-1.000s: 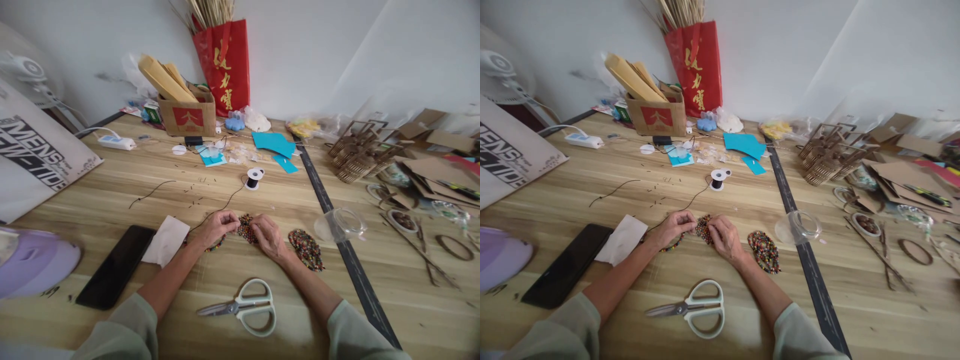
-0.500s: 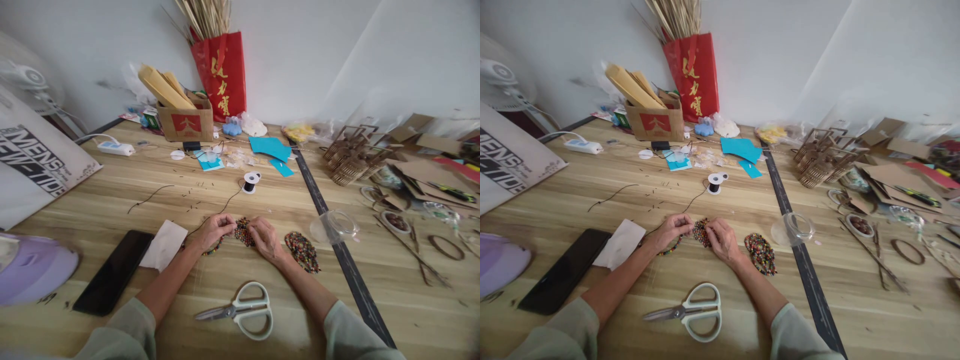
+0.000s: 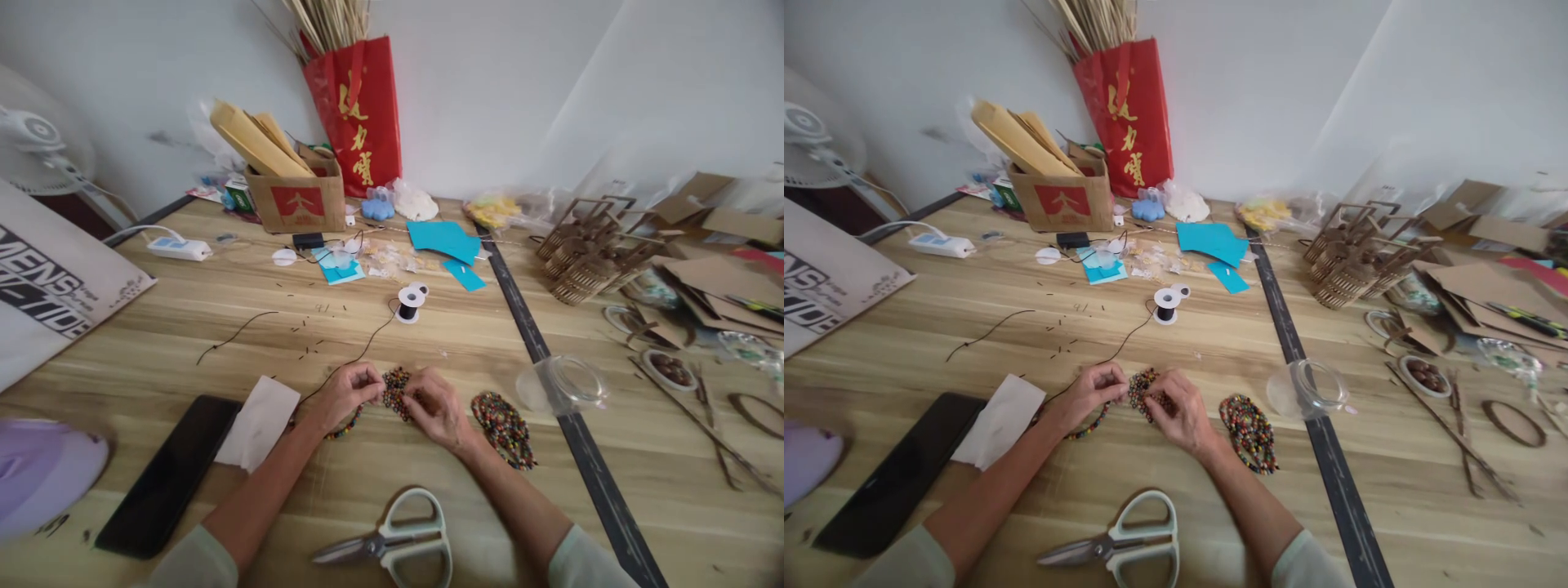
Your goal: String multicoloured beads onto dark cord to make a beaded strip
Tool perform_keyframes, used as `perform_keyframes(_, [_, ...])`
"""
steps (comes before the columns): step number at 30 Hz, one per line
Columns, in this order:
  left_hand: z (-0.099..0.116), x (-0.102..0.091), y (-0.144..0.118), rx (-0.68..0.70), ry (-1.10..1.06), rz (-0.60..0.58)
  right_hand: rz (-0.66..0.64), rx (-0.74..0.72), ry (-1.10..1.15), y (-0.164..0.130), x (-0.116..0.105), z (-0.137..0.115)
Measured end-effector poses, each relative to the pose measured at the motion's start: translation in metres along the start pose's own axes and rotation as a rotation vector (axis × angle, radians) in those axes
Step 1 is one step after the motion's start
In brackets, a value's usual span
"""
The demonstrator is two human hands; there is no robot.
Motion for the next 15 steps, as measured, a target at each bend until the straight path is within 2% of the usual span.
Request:
perform_keyframes(6, [0.000,-0.002,0.000,-0.030,0.023,-0.001,-0.187,-0.150,-0.167,-0.008,0.010,-0.005])
perform_keyframes(10, [-0.001,-0.002,0.000,-0.039,0.048,-0.008,-0.211,-0.146,-0.249,-0.011,0.011,-0.001])
perform_keyframes(15, [-0.003,-0.002,0.001,-0.065,0.048,-0.017,-0.229,-0.128,-0.237,-0.010,0.011,-0.001])
Point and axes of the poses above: each hand's wrist, its own y-axis towards the middle knuckle, its own x-axis out of the palm, z = x × y, the point moved 4 cm from there along y, towards the middle knuckle, and after that the axes turned 5 degrees about z, right-handed, at the moved point
